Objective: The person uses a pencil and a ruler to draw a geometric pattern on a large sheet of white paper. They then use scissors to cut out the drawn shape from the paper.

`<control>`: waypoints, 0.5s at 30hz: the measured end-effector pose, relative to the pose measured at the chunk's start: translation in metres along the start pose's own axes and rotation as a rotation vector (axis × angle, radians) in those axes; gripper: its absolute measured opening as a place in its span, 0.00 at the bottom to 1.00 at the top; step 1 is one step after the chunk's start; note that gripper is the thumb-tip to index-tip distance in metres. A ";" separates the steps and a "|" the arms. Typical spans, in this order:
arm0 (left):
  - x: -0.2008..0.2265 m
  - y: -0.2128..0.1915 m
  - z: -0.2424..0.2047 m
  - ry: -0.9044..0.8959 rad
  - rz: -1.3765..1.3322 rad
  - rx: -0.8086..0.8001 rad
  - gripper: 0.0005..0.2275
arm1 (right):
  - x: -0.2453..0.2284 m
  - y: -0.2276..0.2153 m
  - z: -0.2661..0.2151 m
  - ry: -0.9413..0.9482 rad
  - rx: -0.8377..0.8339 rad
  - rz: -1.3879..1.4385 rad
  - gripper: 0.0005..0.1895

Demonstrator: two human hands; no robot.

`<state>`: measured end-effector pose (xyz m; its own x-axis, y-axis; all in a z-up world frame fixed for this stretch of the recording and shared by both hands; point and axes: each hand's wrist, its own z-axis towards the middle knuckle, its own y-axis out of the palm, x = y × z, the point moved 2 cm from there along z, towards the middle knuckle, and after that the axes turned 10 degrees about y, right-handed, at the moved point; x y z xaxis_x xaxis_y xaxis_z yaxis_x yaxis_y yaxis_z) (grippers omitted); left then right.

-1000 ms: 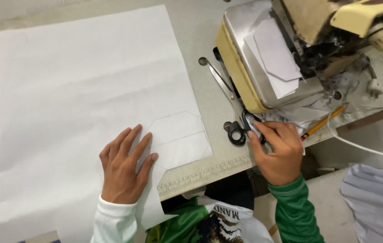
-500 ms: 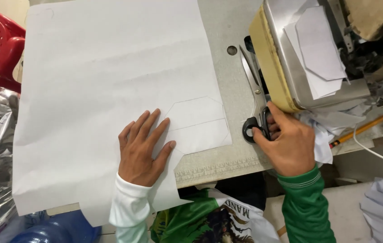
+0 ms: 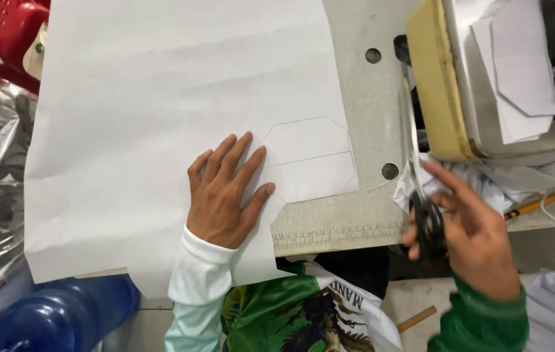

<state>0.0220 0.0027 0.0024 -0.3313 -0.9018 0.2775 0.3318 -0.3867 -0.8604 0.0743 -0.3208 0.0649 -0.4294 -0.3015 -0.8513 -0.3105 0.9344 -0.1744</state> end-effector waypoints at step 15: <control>0.000 0.011 0.005 -0.089 0.178 -0.126 0.31 | 0.216 -0.032 -0.099 0.544 -0.064 0.621 0.42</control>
<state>0.0300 -0.0031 -0.0050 -0.1964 -0.9693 0.1479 0.2637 -0.1975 -0.9442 -0.0928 -0.4343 -0.0649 -0.8838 0.2012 -0.4225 0.0777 0.9534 0.2915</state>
